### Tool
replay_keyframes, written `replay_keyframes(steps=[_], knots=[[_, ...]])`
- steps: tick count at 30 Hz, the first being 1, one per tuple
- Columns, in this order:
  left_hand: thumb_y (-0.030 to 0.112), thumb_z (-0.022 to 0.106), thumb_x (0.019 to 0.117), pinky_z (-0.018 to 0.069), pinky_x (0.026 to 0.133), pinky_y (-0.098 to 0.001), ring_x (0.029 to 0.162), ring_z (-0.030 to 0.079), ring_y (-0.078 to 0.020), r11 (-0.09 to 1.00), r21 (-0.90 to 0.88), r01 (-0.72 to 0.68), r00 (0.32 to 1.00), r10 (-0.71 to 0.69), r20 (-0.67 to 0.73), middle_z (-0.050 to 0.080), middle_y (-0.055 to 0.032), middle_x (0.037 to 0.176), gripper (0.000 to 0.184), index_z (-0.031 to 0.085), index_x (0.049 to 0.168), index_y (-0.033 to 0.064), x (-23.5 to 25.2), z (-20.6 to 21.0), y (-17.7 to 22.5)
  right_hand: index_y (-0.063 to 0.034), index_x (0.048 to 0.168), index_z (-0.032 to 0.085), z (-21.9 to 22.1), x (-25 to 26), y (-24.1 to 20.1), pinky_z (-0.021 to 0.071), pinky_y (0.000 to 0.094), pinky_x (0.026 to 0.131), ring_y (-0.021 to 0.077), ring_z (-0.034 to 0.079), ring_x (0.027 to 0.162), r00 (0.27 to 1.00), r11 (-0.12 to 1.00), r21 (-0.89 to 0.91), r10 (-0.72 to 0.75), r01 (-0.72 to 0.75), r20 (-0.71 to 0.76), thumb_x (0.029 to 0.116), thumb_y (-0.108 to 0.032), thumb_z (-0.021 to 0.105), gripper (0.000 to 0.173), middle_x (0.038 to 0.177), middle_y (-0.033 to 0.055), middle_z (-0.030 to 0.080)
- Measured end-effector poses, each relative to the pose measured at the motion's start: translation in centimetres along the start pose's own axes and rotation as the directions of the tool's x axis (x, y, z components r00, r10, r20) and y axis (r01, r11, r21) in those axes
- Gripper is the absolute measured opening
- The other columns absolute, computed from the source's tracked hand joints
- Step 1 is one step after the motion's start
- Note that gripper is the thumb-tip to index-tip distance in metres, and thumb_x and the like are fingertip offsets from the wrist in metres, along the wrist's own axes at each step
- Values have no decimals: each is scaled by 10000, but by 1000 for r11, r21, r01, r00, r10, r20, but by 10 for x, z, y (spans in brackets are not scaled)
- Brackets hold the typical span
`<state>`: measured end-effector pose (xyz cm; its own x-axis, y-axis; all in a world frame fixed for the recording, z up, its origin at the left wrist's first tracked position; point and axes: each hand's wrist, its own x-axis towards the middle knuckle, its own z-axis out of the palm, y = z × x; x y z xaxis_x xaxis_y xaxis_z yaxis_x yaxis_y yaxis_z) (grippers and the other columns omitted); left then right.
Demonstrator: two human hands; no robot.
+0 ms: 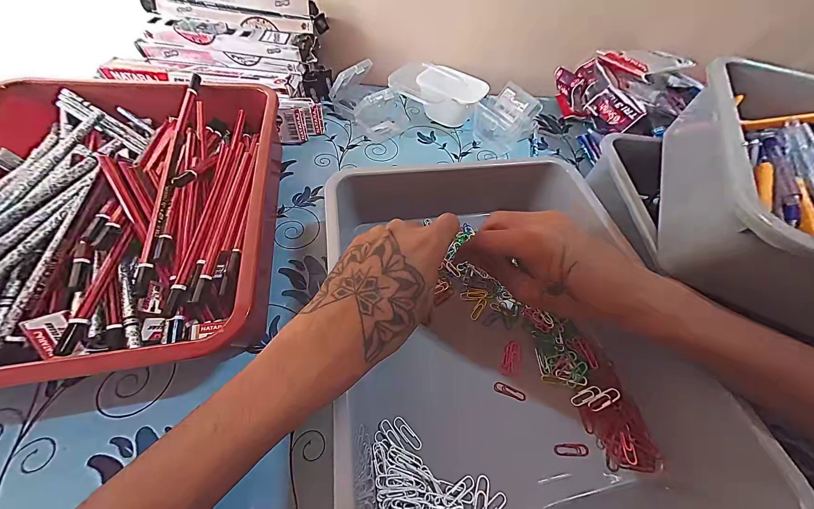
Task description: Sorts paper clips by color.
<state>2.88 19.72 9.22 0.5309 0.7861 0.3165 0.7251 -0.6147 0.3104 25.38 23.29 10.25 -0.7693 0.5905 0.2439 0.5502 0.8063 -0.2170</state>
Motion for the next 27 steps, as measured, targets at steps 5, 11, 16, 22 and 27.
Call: replay_keyframes(steps=[5,11,16,22,27], knots=[[-15,626,919,537,697,-414,818,674,-272,998,-59,-18,999,16,-35,673,-123,878,97,708,956,20,-5,2,-6,-61,1018,734,7,11,1,507,358,623,215,654,786,995,998,-55,-33,38,96,932,-77,554,201,864,77,639],[28,681,906,559,744,-406,876,681,-271,999,-25,-42,997,43,63,669,-126,937,102,718,999,8,-1,6,-7,-39,968,708,12,12,6,534,369,676,213,673,813,993,998,-16,-54,56,104,982,-198,612,187,862,80,661],[94,682,921,545,701,-405,824,668,-244,998,-12,-68,987,69,142,654,-89,865,52,713,917,53,2,5,-7,-51,976,726,11,10,9,527,355,676,176,664,791,999,997,76,1,-5,54,965,-159,580,181,861,60,686],[176,718,936,543,716,-421,831,668,-256,997,31,-73,970,64,235,653,-97,862,134,702,924,44,5,6,-5,-85,979,717,-10,17,-2,432,197,577,16,540,637,932,905,234,327,-356,155,998,-143,635,102,793,-18,641],[88,670,951,546,725,-431,847,681,-272,993,89,-82,964,57,261,666,-116,883,66,706,948,32,9,7,-3,-69,1026,706,-17,21,-2,439,189,608,12,547,656,895,837,317,413,-445,168,991,-103,650,74,807,-10,646]])
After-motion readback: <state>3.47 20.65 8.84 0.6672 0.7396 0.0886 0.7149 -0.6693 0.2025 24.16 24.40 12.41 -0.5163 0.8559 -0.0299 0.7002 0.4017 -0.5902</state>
